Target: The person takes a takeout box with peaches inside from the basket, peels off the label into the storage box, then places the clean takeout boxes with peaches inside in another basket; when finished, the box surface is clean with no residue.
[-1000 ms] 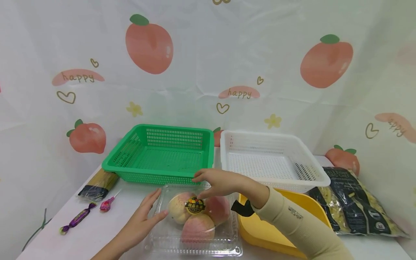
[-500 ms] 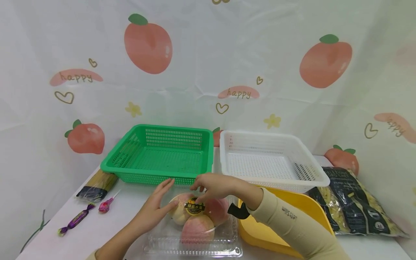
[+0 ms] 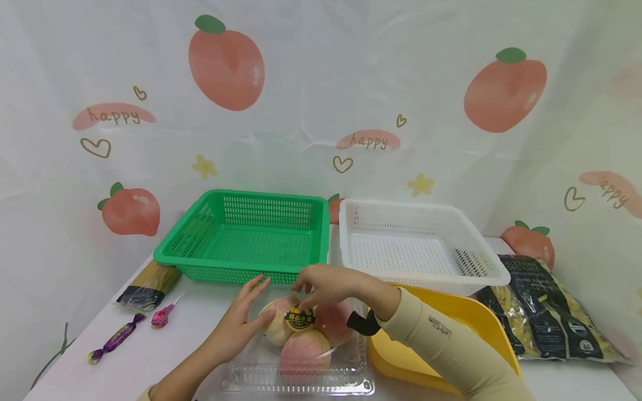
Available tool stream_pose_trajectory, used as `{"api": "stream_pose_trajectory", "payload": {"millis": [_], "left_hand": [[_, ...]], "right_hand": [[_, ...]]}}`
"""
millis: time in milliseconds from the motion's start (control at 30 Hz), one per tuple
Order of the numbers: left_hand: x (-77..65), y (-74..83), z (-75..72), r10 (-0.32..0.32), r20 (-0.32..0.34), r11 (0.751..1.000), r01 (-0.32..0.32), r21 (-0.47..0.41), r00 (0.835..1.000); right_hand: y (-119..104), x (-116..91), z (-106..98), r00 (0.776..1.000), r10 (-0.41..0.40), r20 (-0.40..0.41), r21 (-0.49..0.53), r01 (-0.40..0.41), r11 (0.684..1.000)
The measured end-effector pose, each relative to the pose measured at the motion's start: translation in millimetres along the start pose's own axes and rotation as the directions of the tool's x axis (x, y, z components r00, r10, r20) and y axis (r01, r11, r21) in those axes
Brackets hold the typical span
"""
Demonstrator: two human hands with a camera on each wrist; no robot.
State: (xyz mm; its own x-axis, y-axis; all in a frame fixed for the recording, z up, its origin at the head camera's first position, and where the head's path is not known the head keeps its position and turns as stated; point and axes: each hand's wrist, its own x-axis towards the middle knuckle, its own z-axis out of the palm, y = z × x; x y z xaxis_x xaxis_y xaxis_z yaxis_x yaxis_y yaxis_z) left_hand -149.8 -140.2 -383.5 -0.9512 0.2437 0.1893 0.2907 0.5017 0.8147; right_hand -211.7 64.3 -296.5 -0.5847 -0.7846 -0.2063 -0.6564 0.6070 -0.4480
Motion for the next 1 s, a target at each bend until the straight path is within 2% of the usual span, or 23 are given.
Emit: {"api": "stream_pose_trajectory", "payload": {"millis": [533,1000], "left_hand": [[0.1,-0.8,-0.8,-0.002,0.017,1.0,0.002,-0.014,1.0],[-0.6,1.5,-1.2,-0.019,0.02,1.0,0.02,-0.023,1.0]], "right_hand": [[3,14,-1,1.0,-0.012,0.022,0.059,0.01,0.998],[0,18,1,1.0,-0.016,0.013,0.056,0.015,0.998]]}}
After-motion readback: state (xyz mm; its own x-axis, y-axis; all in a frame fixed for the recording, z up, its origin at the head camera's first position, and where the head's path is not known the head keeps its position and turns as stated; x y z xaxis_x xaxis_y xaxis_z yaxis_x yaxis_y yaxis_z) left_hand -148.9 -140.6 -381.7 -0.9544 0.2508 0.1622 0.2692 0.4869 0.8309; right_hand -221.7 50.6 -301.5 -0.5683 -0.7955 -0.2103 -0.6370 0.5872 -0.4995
